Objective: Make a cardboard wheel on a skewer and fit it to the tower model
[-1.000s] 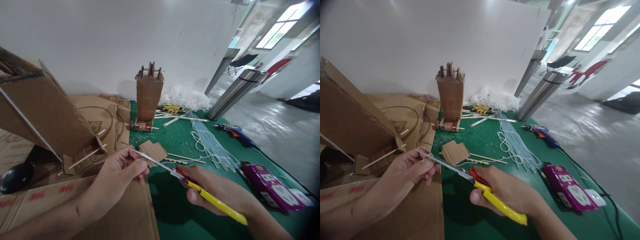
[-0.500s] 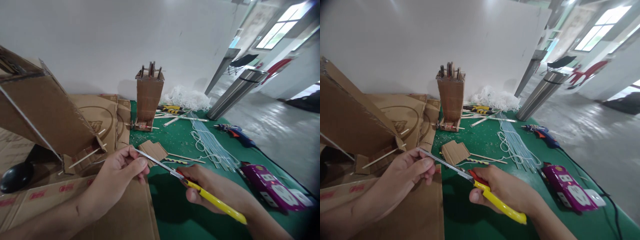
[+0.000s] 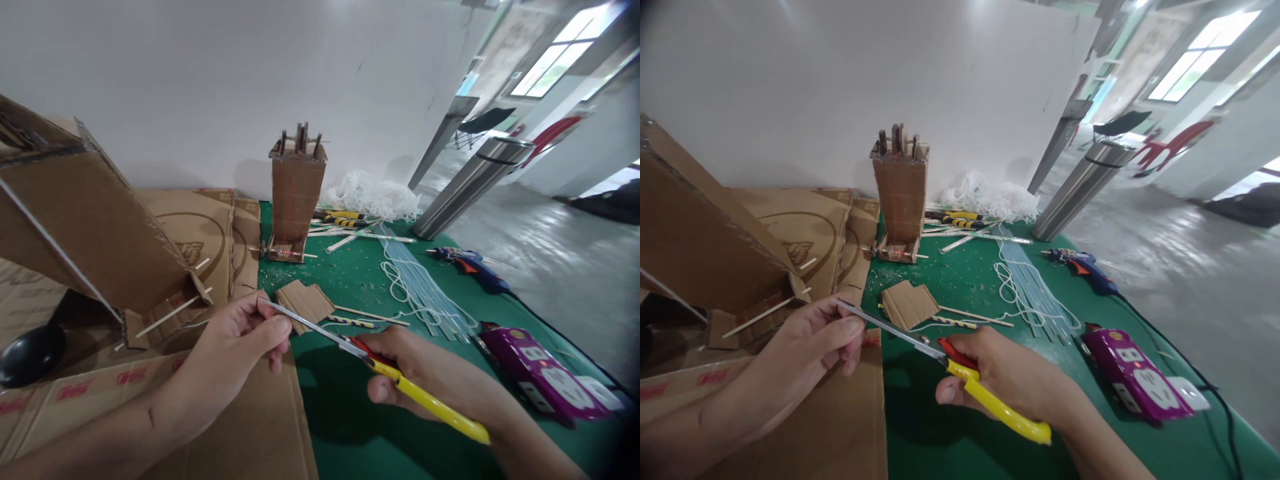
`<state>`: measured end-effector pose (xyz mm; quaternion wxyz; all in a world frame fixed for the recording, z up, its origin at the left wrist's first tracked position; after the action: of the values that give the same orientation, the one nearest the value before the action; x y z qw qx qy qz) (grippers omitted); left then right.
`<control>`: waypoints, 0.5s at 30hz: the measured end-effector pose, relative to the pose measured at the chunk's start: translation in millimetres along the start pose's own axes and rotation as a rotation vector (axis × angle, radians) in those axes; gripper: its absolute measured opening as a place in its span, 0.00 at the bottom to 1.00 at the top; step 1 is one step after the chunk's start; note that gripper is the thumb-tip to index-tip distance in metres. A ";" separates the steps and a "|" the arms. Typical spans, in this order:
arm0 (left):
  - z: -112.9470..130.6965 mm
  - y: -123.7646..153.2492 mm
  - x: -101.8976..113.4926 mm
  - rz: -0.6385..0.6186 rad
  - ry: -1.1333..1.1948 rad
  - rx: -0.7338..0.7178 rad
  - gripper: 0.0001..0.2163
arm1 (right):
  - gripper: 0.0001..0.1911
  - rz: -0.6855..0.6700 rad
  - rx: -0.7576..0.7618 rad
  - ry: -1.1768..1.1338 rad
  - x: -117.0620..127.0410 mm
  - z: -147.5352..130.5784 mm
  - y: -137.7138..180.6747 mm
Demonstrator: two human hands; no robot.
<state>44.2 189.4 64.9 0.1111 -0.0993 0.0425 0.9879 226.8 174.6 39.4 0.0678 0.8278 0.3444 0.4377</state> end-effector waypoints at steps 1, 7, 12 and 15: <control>0.1 -0.3 0.0 0.000 0.003 0.002 0.09 | 0.38 0.006 0.001 0.000 0.5 -0.1 -0.1; -0.4 -1.0 -0.8 -0.030 0.020 0.014 0.10 | 0.38 0.022 0.005 0.014 2.6 -1.8 -0.1; 2.9 -2.0 -2.1 -0.112 0.003 0.073 0.09 | 0.40 0.020 -0.028 0.022 5.0 -2.3 -0.1; 6.1 -3.2 -3.0 -0.170 -0.007 0.114 0.09 | 0.41 0.021 -0.043 0.027 6.5 -4.1 0.7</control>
<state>46.8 192.6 71.4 0.2001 -0.0926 0.0894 0.9713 226.5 177.4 46.7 0.0764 0.8237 0.3273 0.4567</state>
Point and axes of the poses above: each hand's wrist, its own y-axis away from the middle knuckle, its own x-axis out of the back of the hand, z = x × y, the point moved 8 cm from there along -y, towards the middle knuckle, and after that the axes turned 8 degrees about -x, right-handed, at the moved point
